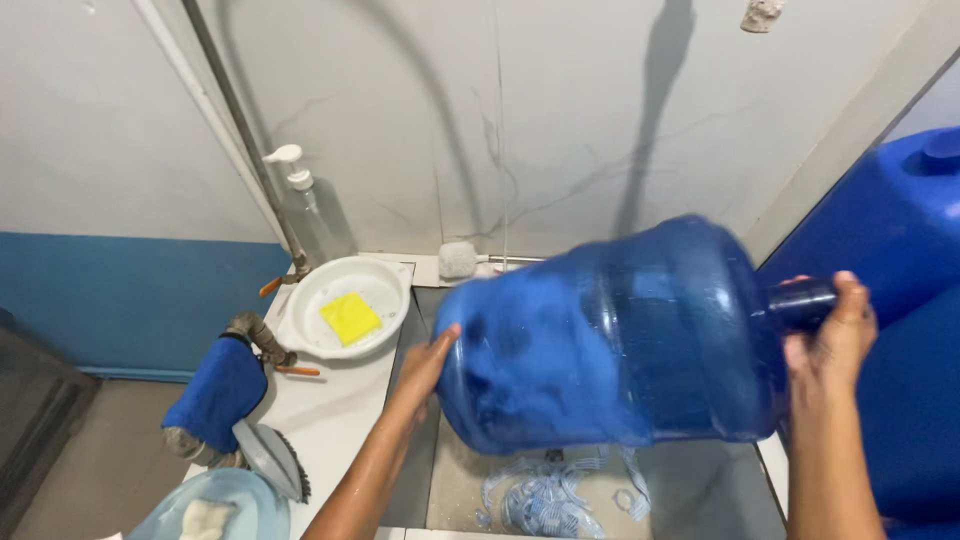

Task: The person cleans large plastic water containers by scrubbing the exterior with a sponge, rinsing them under a tap, and scrubbing the interior with a brush. The person handles both blue and purple containers, repeating the cleaning process for each one.

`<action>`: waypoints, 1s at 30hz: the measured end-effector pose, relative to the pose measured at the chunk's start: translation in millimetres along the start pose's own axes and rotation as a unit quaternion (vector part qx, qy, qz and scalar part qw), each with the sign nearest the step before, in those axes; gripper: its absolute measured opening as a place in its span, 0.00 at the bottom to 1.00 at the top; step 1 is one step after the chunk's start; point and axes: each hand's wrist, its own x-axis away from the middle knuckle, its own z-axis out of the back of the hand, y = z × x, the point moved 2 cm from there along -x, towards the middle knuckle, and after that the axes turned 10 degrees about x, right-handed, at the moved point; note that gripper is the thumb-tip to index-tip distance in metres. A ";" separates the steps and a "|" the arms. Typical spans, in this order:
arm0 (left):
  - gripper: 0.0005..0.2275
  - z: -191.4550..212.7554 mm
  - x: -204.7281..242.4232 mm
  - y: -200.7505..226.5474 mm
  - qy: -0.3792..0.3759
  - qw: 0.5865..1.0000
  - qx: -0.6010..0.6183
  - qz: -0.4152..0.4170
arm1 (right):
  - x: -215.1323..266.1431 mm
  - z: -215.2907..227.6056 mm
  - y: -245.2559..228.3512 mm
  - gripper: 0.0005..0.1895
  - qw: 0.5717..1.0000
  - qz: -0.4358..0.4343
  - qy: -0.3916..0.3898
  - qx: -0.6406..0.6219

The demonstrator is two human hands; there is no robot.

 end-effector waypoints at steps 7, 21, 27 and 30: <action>0.30 14.3 -39.3 43.4 -0.064 0.979 0.020 -0.195 | 23.4 18.2 42.2 0.22 0.985 -0.164 -0.033 -0.032; 0.28 85.9 -55.7 -73.1 -0.111 0.971 0.137 0.159 | 124.8 13.1 311.3 0.22 0.828 -0.491 -0.255 0.096; 0.28 87.9 -34.8 -124.6 -0.020 0.978 0.086 0.187 | 168.1 22.2 405.5 0.22 0.759 -0.572 -0.295 0.102; 0.27 88.5 -50.7 -154.6 -0.037 0.965 0.203 0.163 | 178.3 41.3 426.8 0.22 0.733 -0.597 -0.310 0.104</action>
